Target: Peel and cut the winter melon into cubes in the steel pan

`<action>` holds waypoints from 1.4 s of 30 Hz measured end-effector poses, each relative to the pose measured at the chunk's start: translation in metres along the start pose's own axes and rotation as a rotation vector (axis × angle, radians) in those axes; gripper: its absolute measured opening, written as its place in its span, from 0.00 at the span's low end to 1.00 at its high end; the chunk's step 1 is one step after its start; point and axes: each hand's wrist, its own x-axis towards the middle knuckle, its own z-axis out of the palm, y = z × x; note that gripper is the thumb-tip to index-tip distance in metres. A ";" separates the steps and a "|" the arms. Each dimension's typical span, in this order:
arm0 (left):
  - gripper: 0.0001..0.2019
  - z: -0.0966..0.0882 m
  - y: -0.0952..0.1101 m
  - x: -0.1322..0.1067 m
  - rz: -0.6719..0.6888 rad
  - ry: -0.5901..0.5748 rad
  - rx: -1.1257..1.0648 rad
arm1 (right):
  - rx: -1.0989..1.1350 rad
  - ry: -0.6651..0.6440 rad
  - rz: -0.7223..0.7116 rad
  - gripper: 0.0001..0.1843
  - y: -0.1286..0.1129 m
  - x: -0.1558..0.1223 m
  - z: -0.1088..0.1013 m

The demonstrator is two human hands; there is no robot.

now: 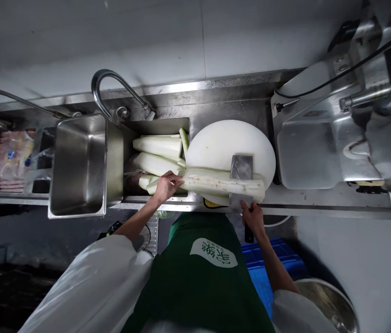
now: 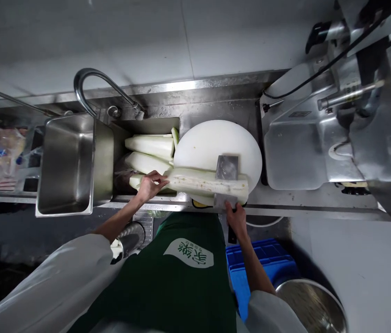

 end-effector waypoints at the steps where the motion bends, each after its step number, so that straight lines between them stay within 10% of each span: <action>1: 0.15 0.005 0.004 -0.001 0.007 -0.002 -0.005 | -0.001 0.007 0.001 0.25 0.003 0.004 -0.004; 8: 0.13 0.054 0.032 -0.012 0.087 -0.081 -0.031 | 0.045 0.079 -0.013 0.30 0.024 0.028 -0.047; 14: 0.15 0.055 0.031 -0.012 0.125 -0.097 -0.008 | -0.179 0.083 -0.118 0.29 0.037 0.014 -0.070; 42: 0.05 0.052 0.042 -0.009 0.210 -0.069 0.031 | -0.270 -0.051 -0.310 0.29 0.001 0.003 -0.002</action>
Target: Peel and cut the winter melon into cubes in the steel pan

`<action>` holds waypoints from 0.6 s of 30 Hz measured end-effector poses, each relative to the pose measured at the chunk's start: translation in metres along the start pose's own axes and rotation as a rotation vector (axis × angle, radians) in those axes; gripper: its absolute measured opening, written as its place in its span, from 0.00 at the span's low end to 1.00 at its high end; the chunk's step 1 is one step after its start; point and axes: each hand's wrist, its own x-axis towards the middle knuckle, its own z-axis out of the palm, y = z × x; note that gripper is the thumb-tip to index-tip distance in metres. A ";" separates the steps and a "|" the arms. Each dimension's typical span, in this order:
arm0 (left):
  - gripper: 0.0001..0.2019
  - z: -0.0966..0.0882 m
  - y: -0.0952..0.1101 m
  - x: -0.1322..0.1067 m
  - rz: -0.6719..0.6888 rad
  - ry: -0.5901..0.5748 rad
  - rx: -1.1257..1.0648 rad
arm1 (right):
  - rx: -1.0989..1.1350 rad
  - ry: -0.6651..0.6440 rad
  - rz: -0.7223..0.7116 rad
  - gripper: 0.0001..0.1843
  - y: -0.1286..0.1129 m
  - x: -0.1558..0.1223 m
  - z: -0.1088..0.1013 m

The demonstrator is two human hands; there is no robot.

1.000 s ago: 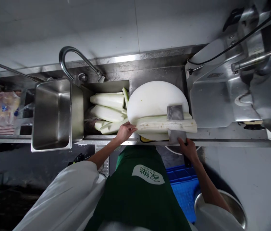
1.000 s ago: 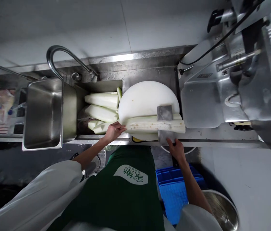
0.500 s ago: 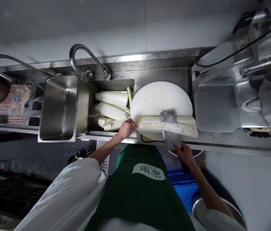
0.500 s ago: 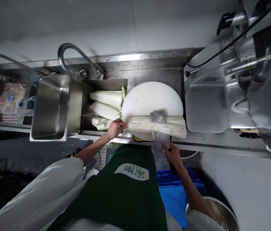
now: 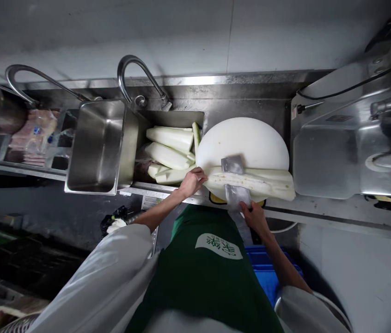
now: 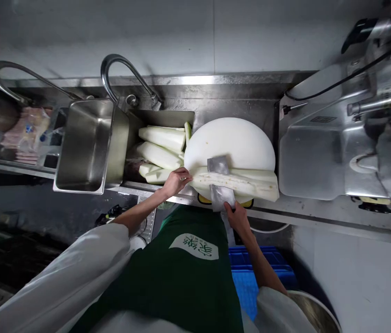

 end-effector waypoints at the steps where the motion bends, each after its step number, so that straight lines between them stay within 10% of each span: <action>1: 0.05 -0.001 0.000 0.000 0.000 0.000 -0.001 | -0.006 -0.003 0.001 0.29 0.000 0.000 -0.003; 8: 0.06 -0.003 0.003 0.001 0.005 0.000 -0.026 | -0.053 -0.025 0.135 0.27 0.020 -0.023 -0.034; 18: 0.08 -0.002 0.000 0.003 0.019 -0.018 -0.026 | -0.022 -0.006 0.087 0.27 0.001 -0.013 -0.003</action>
